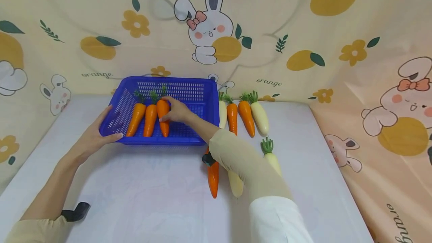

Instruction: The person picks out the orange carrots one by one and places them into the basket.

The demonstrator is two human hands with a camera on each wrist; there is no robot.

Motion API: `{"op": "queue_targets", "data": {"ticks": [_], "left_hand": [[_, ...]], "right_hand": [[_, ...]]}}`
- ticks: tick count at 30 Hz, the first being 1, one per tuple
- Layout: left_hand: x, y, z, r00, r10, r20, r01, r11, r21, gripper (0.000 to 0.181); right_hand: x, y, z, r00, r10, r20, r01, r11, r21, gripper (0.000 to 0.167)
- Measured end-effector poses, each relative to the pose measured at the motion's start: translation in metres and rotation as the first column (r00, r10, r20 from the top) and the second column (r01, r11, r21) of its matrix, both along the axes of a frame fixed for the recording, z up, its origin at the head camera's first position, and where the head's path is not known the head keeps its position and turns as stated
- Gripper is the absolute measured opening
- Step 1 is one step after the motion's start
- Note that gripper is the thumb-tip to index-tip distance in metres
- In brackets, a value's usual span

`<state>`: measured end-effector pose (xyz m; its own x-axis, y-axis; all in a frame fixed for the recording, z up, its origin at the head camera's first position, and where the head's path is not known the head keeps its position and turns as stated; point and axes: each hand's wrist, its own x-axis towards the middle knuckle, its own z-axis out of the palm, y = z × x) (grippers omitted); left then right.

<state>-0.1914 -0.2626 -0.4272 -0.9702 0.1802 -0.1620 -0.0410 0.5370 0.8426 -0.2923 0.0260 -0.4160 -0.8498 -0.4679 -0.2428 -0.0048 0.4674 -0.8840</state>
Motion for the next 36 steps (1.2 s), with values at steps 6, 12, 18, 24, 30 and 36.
{"op": "queue_targets", "data": {"ticks": [6, 12, 18, 24, 30, 36], "left_hand": [[0.001, -0.001, -0.002, 1.0, 0.0, -0.008, 0.0, 1.0, -0.006, 0.106], [0.0, -0.001, 0.003, 1.0, -0.001, -0.013, 0.0, 1.0, -0.017, 0.106], [0.0, 0.002, 0.003, 1.0, -0.004, -0.012, 0.004, 1.0, -0.01, 0.106], [0.001, 0.002, 0.001, 1.0, 0.003, 0.011, -0.002, 1.0, -0.027, 0.106], [0.0, 0.002, 0.002, 1.0, -0.001, 0.01, 0.001, 1.0, -0.029, 0.106], [0.001, 0.001, 0.001, 1.0, -0.012, 0.007, 0.012, 1.0, -0.025, 0.105]], "right_hand": [[0.0, -0.012, -0.016, 0.986, 0.069, -0.149, -0.035, 0.974, 0.225, 0.085], [-0.006, -0.011, -0.022, 0.977, 0.114, -0.178, -0.065, 0.963, 0.261, 0.088], [-0.005, -0.003, -0.015, 0.99, 0.101, -0.103, -0.08, 0.977, 0.197, 0.09], [0.0, 0.015, -0.003, 0.998, 0.063, -0.023, -0.061, 0.994, 0.089, 0.082], [0.003, 0.05, 0.019, 0.994, 0.062, -0.085, -0.061, 0.998, 0.009, 0.069], [0.006, 0.088, 0.037, 0.986, 0.017, -0.165, -0.024, 0.999, -0.042, 0.064]]}}
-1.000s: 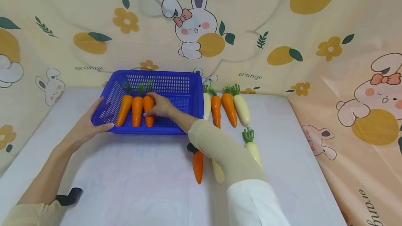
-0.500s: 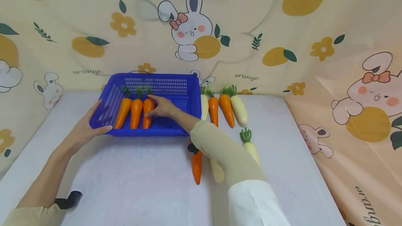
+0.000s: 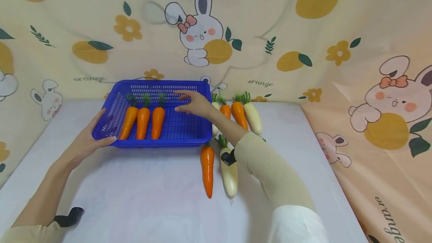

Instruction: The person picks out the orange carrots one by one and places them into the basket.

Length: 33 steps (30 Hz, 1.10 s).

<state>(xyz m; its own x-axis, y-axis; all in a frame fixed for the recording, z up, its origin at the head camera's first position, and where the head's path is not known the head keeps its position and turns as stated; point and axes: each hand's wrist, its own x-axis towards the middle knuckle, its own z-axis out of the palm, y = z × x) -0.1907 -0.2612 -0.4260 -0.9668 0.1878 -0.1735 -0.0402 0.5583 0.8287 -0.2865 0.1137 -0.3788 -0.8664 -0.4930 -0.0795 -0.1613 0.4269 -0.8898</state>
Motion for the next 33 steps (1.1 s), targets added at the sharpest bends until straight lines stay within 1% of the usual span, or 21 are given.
{"op": "queue_targets", "data": {"ticks": [2, 5, 8, 11, 15, 17, 20, 22, 24, 25, 27, 30, 32, 33], "left_hand": [[0.0, -0.001, -0.001, 1.0, -0.004, 0.001, 0.004, 1.0, -0.006, 0.105], [-0.001, -0.001, -0.002, 1.0, -0.008, -0.001, 0.008, 1.0, -0.005, 0.105], [-0.001, -0.001, -0.002, 1.0, -0.006, -0.002, 0.006, 1.0, 0.002, 0.105], [-0.001, -0.001, -0.002, 1.0, 0.003, 0.001, -0.003, 1.0, 0.003, 0.105], [-0.002, -0.001, 0.0, 1.0, 0.011, 0.008, -0.011, 1.0, 0.001, 0.106], [-0.002, -0.001, 0.001, 1.0, 0.014, 0.011, -0.014, 1.0, 0.004, 0.106], [-0.002, -0.001, 0.002, 1.0, 0.015, 0.01, -0.015, 1.0, 0.004, 0.106], [-0.002, -0.001, 0.002, 1.0, 0.015, 0.006, -0.015, 1.0, 0.006, 0.107], [-0.002, -0.001, 0.002, 1.0, 0.014, 0.002, -0.014, 1.0, 0.007, 0.107], [-0.002, -0.001, 0.002, 1.0, 0.013, 0.001, -0.013, 1.0, 0.006, 0.107], [-0.001, -0.001, 0.002, 1.0, 0.011, 0.005, -0.011, 1.0, 0.007, 0.107], [-0.002, 0.0, 0.001, 1.0, 0.006, 0.016, -0.006, 1.0, -0.002, 0.107], [-0.002, 0.0, -0.001, 1.0, 0.004, 0.02, -0.004, 1.0, -0.005, 0.107], [-0.003, -0.001, -0.001, 1.0, 0.004, 0.022, -0.004, 1.0, -0.003, 0.106]], "right_hand": [[0.001, 0.011, 0.003, 1.0, 0.001, -0.004, -0.002, 1.0, -0.024, 0.062], [0.003, 0.027, 0.007, 1.0, -0.018, 0.005, 0.019, 0.996, -0.087, 0.058], [0.005, 0.044, 0.01, 0.997, -0.072, -0.004, 0.071, 0.99, -0.126, 0.053], [0.006, 0.061, 0.011, 0.986, -0.161, -0.037, 0.155, 0.979, -0.136, 0.049], [0.007, 0.082, 0.01, 0.962, -0.266, -0.064, 0.255, 0.957, -0.139, 0.046], [0.006, 0.092, 0.008, 0.955, -0.289, -0.062, 0.278, 0.949, -0.147, 0.045], [0.01, 0.105, 0.01, 0.95, -0.308, -0.043, 0.3, 0.945, -0.13, 0.045], [0.011, 0.114, 0.006, 0.947, -0.32, -0.036, 0.314, 0.942, -0.12, 0.046], [0.013, 0.123, 0.001, 0.937, -0.348, -0.032, 0.343, 0.933, -0.11, 0.048], [0.012, 0.128, -0.005, 0.93, -0.365, -0.034, 0.36, 0.927, -0.102, 0.048], [0.012, 0.137, -0.016, 0.912, -0.408, -0.047, 0.402, 0.91, -0.107, 0.048], [0.016, 0.148, -0.028, 0.88, -0.471, -0.064, 0.465, 0.88, -0.092, 0.049], [0.019, 0.154, -0.034, 0.864, -0.497, -0.076, 0.492, 0.867, -0.078, 0.05], [0.02, 0.156, -0.037, 0.86, -0.505, -0.077, 0.5, 0.863, -0.069, 0.05]]}}
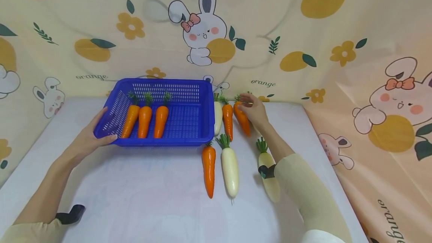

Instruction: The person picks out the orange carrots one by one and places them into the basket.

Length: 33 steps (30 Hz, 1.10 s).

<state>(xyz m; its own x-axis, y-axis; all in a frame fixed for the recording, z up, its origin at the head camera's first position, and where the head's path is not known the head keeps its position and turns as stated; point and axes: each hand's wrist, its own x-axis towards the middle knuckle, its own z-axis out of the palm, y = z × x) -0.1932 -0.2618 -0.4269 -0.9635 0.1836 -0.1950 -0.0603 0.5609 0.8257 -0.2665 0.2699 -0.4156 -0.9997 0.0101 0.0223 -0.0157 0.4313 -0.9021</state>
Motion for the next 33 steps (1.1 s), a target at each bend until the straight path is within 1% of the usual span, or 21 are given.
{"op": "queue_targets", "data": {"ticks": [3, 6, 10, 14, 17, 19, 23, 26, 28, 33], "left_hand": [[-0.001, -0.001, -0.002, 1.0, 0.003, 0.0, -0.003, 1.0, 0.003, 0.105], [-0.001, -0.001, -0.003, 1.0, 0.008, 0.001, -0.008, 1.0, 0.009, 0.105], [0.0, -0.002, -0.004, 1.0, 0.014, 0.006, -0.014, 1.0, 0.012, 0.105], [0.002, -0.002, -0.004, 1.0, 0.019, 0.005, -0.019, 1.0, 0.014, 0.105], [0.001, -0.003, -0.003, 1.0, 0.023, 0.0, -0.023, 1.0, 0.011, 0.105], [0.002, -0.003, -0.003, 1.0, 0.026, 0.0, -0.026, 1.0, 0.011, 0.106], [0.003, -0.001, -0.003, 1.0, 0.027, 0.003, -0.027, 1.0, 0.017, 0.105], [0.003, 0.001, -0.003, 1.0, 0.021, 0.007, -0.021, 1.0, 0.017, 0.105], [0.003, 0.001, -0.003, 1.0, 0.016, 0.001, -0.016, 1.0, 0.013, 0.104], [0.001, -0.001, -0.004, 1.0, 0.012, -0.028, -0.012, 1.0, 0.027, 0.104]], "right_hand": [[0.001, 0.005, -0.007, 1.0, 0.0, 0.015, 0.0, 1.0, 0.006, 0.052], [0.002, 0.009, -0.011, 0.999, 0.017, 0.042, -0.017, 1.0, 0.01, 0.053], [0.003, 0.01, -0.015, 0.993, 0.033, 0.117, -0.039, 0.998, 0.042, 0.056], [0.002, 0.006, -0.016, 0.983, 0.038, 0.179, -0.057, 0.993, 0.102, 0.06], [-0.001, 0.001, -0.014, 0.983, 0.035, 0.182, -0.068, 0.982, 0.178, 0.063], [-0.004, -0.003, -0.015, 0.982, 0.036, 0.183, -0.079, 0.968, 0.236, 0.066], [-0.01, -0.007, -0.02, 0.976, 0.06, 0.208, -0.124, 0.941, 0.313, 0.075], [-0.014, -0.006, -0.027, 0.968, 0.079, 0.24, -0.154, 0.937, 0.312, 0.083], [-0.016, -0.004, -0.031, 0.964, 0.086, 0.252, -0.16, 0.944, 0.29, 0.088], [-0.021, -0.001, -0.034, 0.966, 0.095, 0.241, -0.155, 0.958, 0.243, 0.087]]}}
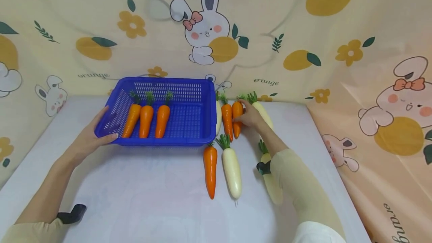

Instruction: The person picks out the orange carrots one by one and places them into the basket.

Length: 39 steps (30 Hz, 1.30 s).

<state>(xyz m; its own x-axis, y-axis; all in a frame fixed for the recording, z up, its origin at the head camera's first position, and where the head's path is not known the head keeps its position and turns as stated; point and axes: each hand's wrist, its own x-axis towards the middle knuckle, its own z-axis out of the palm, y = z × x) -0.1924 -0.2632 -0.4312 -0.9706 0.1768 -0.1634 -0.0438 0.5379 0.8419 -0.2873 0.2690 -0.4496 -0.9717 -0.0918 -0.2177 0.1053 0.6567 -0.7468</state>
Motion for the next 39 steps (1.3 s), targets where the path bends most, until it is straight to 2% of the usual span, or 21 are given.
{"op": "queue_targets", "data": {"ticks": [5, 9, 12, 15, 17, 19, 24, 27, 31, 35, 39], "left_hand": [[0.001, -0.001, -0.001, 1.0, 0.001, 0.005, -0.001, 1.0, 0.004, 0.104], [0.002, -0.002, 0.0, 1.0, -0.003, -0.006, 0.003, 1.0, 0.007, 0.103], [0.002, -0.003, 0.0, 1.0, -0.005, -0.01, 0.005, 1.0, 0.012, 0.103], [0.003, -0.003, 0.001, 1.0, -0.005, -0.002, 0.005, 1.0, 0.006, 0.103], [0.003, -0.002, 0.002, 1.0, -0.008, 0.004, 0.009, 1.0, -0.003, 0.104], [0.002, -0.001, 0.004, 1.0, -0.013, 0.006, 0.013, 1.0, -0.025, 0.104], [0.0, 0.0, 0.01, 0.999, -0.032, 0.017, 0.033, 0.998, -0.057, 0.107], [0.0, -0.001, 0.011, 0.999, -0.039, 0.013, 0.04, 0.999, -0.035, 0.105], [0.001, -0.002, 0.008, 0.999, -0.038, 0.0, 0.038, 0.999, -0.017, 0.104], [0.0, -0.002, 0.004, 1.0, -0.03, 0.005, 0.031, 0.999, -0.032, 0.11], [-0.001, -0.002, 0.004, 1.0, -0.029, 0.006, 0.029, 0.999, -0.032, 0.109]], "right_hand": [[0.001, 0.004, 0.002, 1.0, -0.018, 0.006, 0.018, 0.998, -0.066, 0.087], [0.006, 0.005, 0.014, 0.999, -0.038, 0.007, 0.039, 0.99, -0.132, 0.087], [0.012, 0.002, 0.028, 0.999, -0.039, 0.018, 0.042, 0.977, -0.208, 0.088], [0.023, -0.009, 0.052, 1.0, 0.0, 0.02, 0.006, 0.964, -0.265, 0.088], [0.029, -0.016, 0.067, 0.999, 0.03, 0.014, -0.025, 0.961, -0.276, 0.088], [0.031, -0.022, 0.076, 0.999, 0.048, -0.001, -0.047, 0.962, -0.268, 0.086], [0.022, -0.039, 0.082, 0.998, 0.063, -0.017, -0.065, 0.976, -0.21, 0.086], [0.019, -0.058, 0.092, 0.994, 0.107, -0.013, -0.107, 0.975, -0.193, 0.085], [0.016, -0.085, 0.1, 0.983, 0.186, -0.009, -0.184, 0.963, -0.199, 0.085], [0.015, -0.11, 0.101, 0.972, 0.233, 0.005, -0.228, 0.952, -0.204, 0.086], [0.012, -0.132, 0.095, 0.965, 0.262, 0.018, -0.253, 0.946, -0.201, 0.086]]}}
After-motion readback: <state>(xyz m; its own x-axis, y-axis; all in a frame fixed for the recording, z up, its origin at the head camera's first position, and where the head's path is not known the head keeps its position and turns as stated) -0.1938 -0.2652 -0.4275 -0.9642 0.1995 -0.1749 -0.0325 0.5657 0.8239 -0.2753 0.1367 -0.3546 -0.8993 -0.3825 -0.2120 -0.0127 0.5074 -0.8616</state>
